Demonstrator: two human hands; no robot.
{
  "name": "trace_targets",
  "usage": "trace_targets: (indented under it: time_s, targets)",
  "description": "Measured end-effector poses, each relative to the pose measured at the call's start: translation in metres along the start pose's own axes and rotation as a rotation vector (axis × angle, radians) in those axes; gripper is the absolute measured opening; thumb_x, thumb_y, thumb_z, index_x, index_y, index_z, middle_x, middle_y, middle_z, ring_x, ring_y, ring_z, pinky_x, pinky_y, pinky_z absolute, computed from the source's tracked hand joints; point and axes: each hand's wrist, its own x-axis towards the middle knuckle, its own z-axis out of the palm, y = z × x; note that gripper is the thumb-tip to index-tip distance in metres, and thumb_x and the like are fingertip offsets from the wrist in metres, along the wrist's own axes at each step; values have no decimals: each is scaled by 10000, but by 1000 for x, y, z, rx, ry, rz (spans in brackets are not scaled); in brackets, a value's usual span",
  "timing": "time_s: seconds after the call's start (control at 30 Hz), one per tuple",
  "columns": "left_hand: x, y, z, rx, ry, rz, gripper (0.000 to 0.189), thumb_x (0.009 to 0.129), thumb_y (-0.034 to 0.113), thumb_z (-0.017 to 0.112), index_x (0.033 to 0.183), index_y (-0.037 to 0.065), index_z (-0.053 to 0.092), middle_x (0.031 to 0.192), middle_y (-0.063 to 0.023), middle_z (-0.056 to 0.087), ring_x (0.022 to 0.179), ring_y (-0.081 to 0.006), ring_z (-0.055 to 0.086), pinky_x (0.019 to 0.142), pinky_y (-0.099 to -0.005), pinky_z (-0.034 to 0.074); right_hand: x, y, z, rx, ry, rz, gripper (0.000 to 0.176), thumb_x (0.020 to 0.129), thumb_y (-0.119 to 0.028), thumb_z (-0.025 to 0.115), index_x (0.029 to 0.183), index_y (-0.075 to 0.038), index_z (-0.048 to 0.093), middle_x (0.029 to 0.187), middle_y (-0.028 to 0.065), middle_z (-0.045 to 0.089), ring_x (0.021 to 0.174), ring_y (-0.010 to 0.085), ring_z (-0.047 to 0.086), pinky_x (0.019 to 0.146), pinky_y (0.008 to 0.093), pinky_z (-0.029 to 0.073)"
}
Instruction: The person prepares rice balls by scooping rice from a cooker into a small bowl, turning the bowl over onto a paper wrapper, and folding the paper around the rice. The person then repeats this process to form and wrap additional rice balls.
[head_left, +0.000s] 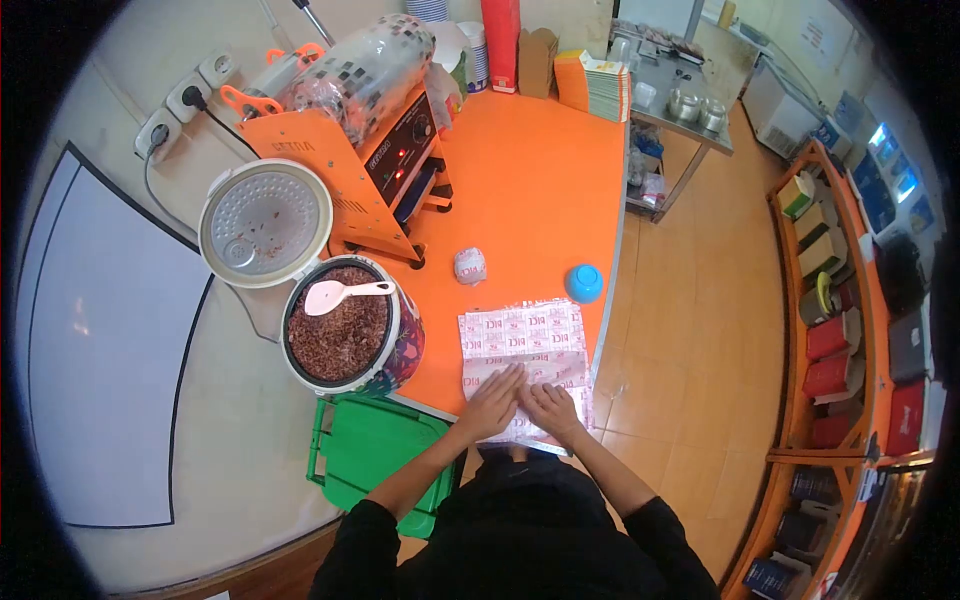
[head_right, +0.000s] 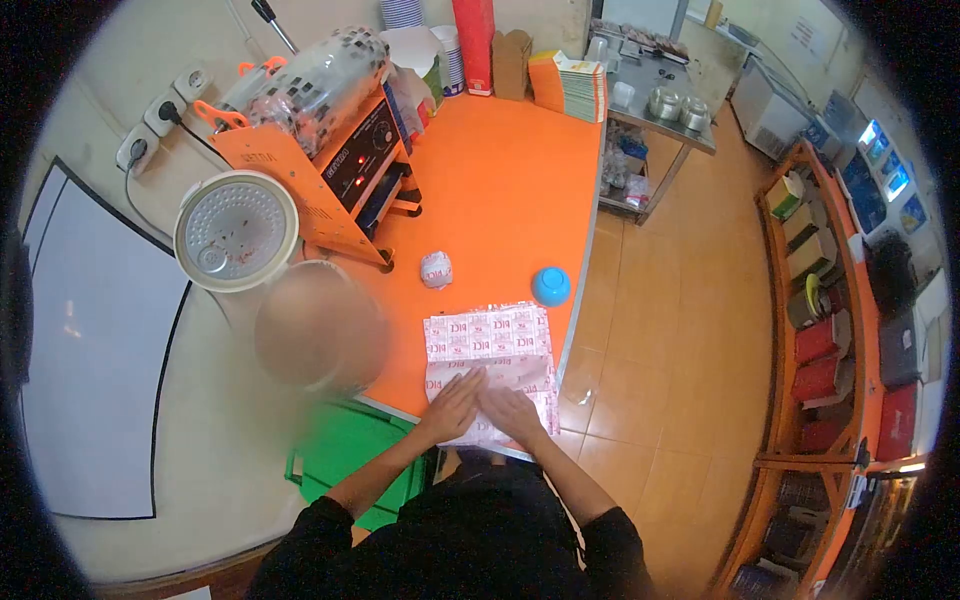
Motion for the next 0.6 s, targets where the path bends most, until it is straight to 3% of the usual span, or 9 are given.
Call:
trace_targets:
  time_s: [0.1, 0.2, 0.3, 0.4, 0.53, 0.6]
  targets:
    - [-10, -4, 12, 214, -43, 38, 458, 907, 92, 514, 1343, -46, 490, 1442, -199, 450, 1365, -322, 410, 1121, -434, 340, 4, -1, -6, -47, 49, 49, 380, 796, -155, 663, 1148, -23, 604, 1155, 118, 595, 1037, 277, 594, 883, 392, 475]
    - [-19, -16, 27, 42, 204, -6, 401, 865, 35, 545, 1261, -35, 539, 1314, -184, 537, 1247, -327, 507, 1042, -424, 416, 6, 11, -6, 59, 5, 121, 369, 805, -114, 658, 1149, 3, 596, 1124, 120, 601, 1009, 282, 601, 865, 386, 482]
    - [-25, -20, 27, -185, 343, -285, 279, 827, -27, 558, 1101, -9, 606, 1096, -155, 599, 1082, -323, 572, 930, -413, 468, 3, 15, -2, 219, 31, 205, 279, 787, -45, 641, 1056, 10, 592, 1057, 138, 605, 991, 306, 598, 842, 379, 489]
    - [-26, -45, 32, -81, 280, -210, 205, 796, -55, 575, 984, 6, 625, 955, -153, 603, 961, -343, 594, 854, -416, 481, -1, 19, -3, 279, -12, 258, 245, 773, -29, 635, 1010, 5, 583, 1021, 156, 597, 919, 328, 596, 815, 397, 489]
    - [-21, -67, 34, -110, 260, -190, 188, 791, -86, 579, 953, 3, 615, 898, -147, 612, 888, -348, 613, 826, -419, 494, 15, 25, -18, 312, -39, 319, 306, 743, -19, 634, 1041, 1, 564, 981, 165, 579, 856, 347, 584, 777, 436, 479]
    - [-13, -74, 32, -189, 282, -164, 236, 763, -114, 576, 953, 18, 623, 902, -149, 609, 854, -353, 610, 815, -420, 499, 19, 33, -7, 369, -173, 501, 352, 731, -28, 641, 1070, -4, 550, 998, 166, 579, 903, 353, 579, 774, 441, 477]
